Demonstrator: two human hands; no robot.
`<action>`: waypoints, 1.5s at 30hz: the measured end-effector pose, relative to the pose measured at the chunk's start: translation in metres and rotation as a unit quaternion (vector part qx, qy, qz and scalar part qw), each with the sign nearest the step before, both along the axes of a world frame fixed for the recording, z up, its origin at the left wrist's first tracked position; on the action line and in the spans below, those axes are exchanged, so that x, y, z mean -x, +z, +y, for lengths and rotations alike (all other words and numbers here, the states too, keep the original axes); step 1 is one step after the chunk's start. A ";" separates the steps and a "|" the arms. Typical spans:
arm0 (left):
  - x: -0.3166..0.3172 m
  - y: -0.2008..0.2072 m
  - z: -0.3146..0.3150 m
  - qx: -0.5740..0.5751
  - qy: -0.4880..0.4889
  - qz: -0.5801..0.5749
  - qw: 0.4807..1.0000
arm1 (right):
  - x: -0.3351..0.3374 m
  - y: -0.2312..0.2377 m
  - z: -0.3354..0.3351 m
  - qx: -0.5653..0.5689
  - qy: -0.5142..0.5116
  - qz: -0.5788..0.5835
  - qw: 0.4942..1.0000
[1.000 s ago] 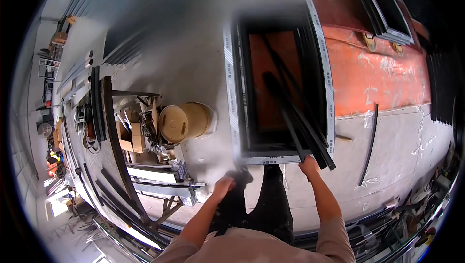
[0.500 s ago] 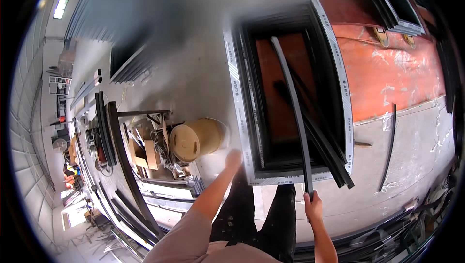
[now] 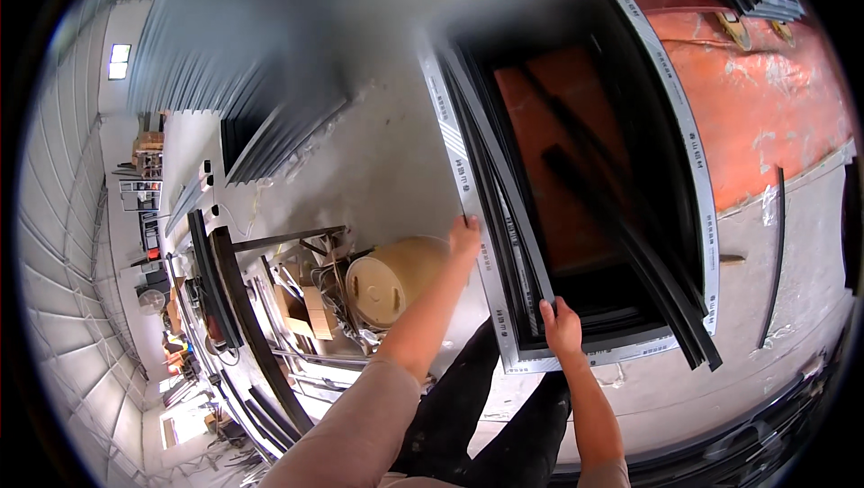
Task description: The person carries metal bars, inserts them into stacked window frames, moves a window frame onto another stack, and fits additional metal bars into the frames by hand.
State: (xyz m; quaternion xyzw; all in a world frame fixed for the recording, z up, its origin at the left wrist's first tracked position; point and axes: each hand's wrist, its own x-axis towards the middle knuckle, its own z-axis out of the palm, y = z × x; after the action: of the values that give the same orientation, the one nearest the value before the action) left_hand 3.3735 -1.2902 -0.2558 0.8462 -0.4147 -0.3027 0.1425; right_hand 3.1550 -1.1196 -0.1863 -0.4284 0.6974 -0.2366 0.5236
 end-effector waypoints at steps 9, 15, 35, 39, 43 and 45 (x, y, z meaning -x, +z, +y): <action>-0.010 0.006 -0.011 -0.044 -0.013 0.046 0.998 | -0.031 -0.067 -0.009 -0.056 0.095 0.041 0.993; 0.036 0.033 -0.058 0.025 -0.025 0.038 0.999 | -0.036 -0.081 -0.005 -0.048 0.111 0.006 0.993; 0.061 0.031 -0.064 -0.031 0.001 -0.036 0.999 | -0.052 -0.071 -0.004 -0.013 0.098 -0.006 0.995; 0.038 0.025 -0.061 0.040 -0.020 -0.040 0.998 | -0.079 -0.057 0.008 0.043 -0.084 0.028 0.995; 0.053 0.011 -0.051 0.055 -0.020 -0.029 0.998 | -0.049 -0.046 0.007 0.048 -0.094 -0.031 0.994; 0.057 0.010 -0.049 0.052 -0.014 -0.022 0.998 | -0.034 -0.044 0.009 -0.001 -0.091 -0.086 0.992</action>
State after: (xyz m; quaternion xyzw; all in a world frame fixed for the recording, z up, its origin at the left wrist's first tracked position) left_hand 3.3167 -1.3391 -0.2455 0.8382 -0.4449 -0.2636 0.1732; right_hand 3.1887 -1.1102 -0.2307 -0.3406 0.6858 -0.3182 0.5590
